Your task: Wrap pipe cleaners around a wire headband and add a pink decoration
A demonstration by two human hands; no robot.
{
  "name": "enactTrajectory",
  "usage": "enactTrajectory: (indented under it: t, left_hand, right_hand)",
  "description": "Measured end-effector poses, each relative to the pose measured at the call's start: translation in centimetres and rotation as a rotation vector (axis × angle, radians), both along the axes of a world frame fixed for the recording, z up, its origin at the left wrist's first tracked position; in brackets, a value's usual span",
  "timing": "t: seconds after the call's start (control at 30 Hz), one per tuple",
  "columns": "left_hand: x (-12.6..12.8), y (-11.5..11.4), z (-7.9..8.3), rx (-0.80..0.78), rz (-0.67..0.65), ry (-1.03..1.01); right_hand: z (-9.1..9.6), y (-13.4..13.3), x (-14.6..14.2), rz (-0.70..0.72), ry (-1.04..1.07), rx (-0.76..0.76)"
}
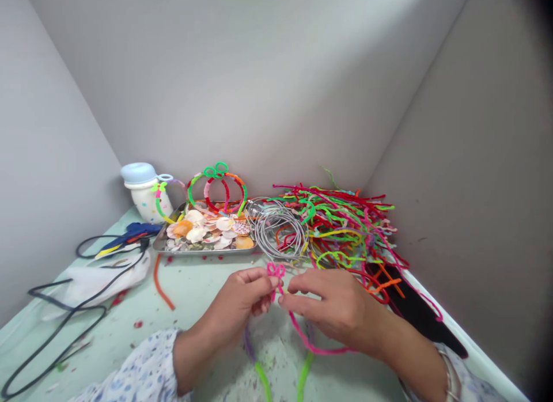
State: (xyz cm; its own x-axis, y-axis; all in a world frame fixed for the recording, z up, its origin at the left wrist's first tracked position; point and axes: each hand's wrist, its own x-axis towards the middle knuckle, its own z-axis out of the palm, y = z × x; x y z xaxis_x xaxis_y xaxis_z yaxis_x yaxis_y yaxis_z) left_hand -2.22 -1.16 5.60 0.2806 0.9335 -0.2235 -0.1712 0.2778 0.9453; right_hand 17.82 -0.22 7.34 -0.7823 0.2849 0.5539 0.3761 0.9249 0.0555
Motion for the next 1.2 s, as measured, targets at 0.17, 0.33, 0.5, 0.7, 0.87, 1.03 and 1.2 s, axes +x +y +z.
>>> enactTrajectory:
  t: [0.17, 0.33, 0.5, 0.7, 0.87, 1.03, 1.2]
  left_hand:
    - [0.0, 0.2, -0.4, 0.031, 0.004, 0.060]
    - [0.0, 0.2, -0.8, 0.098, 0.018, 0.131]
    - [0.1, 0.2, -1.2, 0.108, 0.009, 0.151]
    - [0.3, -0.1, -0.7, 0.136, -0.012, 0.126]
    - [0.5, -0.2, -0.4, 0.142, -0.010, 0.136]
    - [0.6, -0.3, -0.2, 0.141, -0.020, 0.139]
    - [0.6, -0.5, 0.1, 0.132, -0.040, 0.171]
  right_hand:
    - [-0.3, 0.0, -0.1, -0.040, -0.013, 0.002]
    - [0.2, -0.3, -0.4, -0.072, -0.035, -0.115]
    - [0.3, -0.3, -0.5, -0.093, -0.012, -0.340]
    - [0.3, -0.3, -0.9, -0.193, 0.175, -0.680]
    - [0.2, -0.4, -1.4, -0.282, 0.207, -0.826]
    - [0.3, -0.3, -1.6, -0.330, 0.239, -0.850]
    - [0.6, -0.3, -1.7, -0.373, 0.248, -0.840]
